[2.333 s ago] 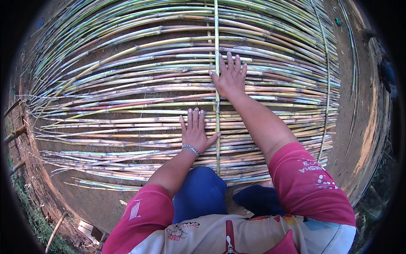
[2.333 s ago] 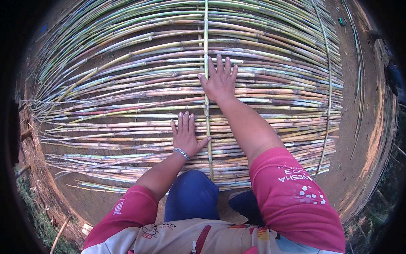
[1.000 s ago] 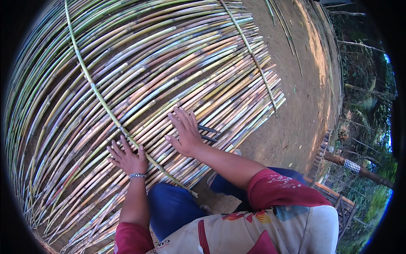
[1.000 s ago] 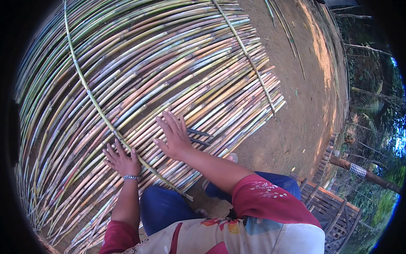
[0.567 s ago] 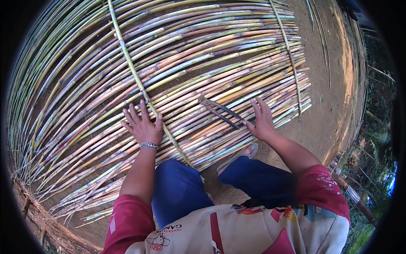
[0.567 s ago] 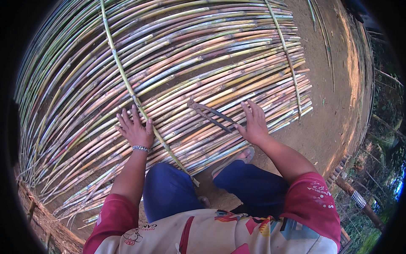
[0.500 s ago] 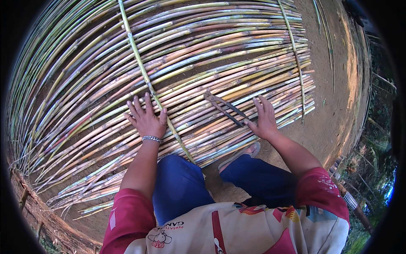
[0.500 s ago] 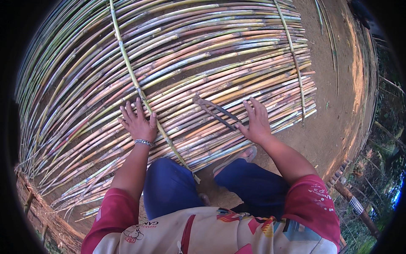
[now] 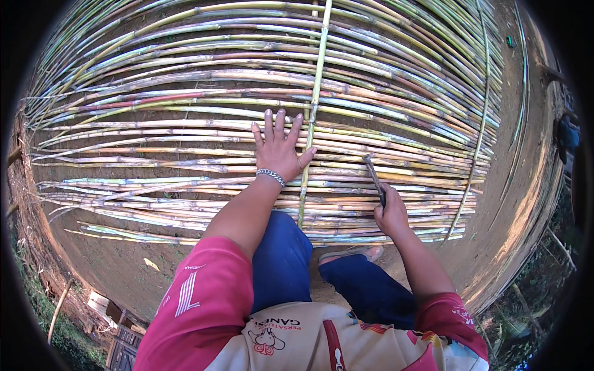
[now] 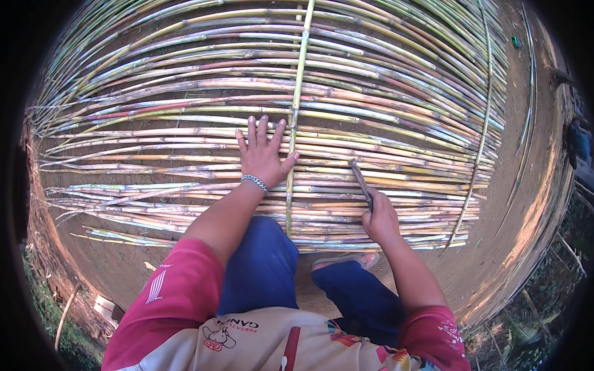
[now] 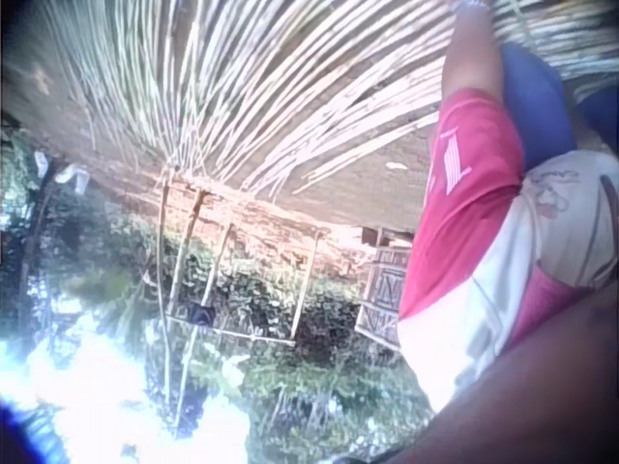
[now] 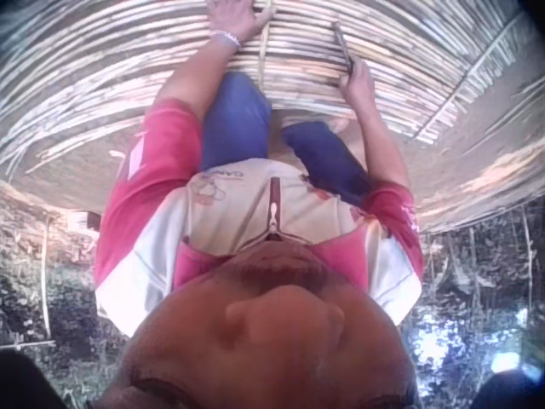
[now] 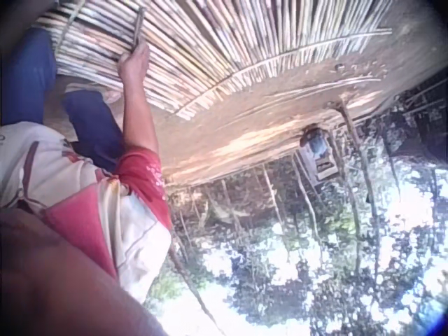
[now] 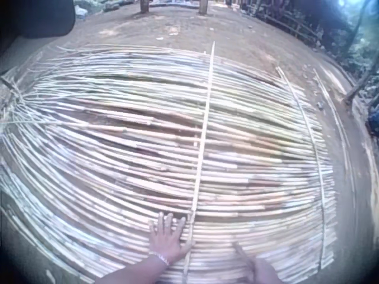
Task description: The person sits on the ground and weaves thin bamboo strips into a larger bamboo mat. They use a knife to cut and trim the strips as they integrate them into the structure.
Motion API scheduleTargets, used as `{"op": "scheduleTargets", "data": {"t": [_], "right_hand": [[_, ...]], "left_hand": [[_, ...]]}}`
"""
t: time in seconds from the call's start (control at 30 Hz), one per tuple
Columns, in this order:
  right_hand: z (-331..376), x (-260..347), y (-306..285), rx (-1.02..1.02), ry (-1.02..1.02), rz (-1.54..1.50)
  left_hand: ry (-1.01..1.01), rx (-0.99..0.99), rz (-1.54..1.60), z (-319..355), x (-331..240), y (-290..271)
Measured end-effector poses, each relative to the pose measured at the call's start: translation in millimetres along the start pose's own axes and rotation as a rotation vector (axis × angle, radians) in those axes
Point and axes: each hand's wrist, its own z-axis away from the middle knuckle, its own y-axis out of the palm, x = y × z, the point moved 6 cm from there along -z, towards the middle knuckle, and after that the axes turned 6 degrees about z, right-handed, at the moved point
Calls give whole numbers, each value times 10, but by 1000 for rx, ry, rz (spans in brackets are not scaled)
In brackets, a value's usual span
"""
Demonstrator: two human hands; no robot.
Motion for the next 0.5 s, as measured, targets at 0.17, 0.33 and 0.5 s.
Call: {"op": "scheduleTargets", "data": {"t": [0.17, 0.33, 0.5], "right_hand": [[-108, 520, -555, 150, -67, -156], [-499, 986, -1104, 540, 203, -361], [-958, 1761, -1613, 334, -301, 387]], "left_hand": [[-11, 31, 60, 1, 33, 26], [-25, 97, 72, 2, 40, -7], [-26, 122, 103, 10, 51, -34]]}}
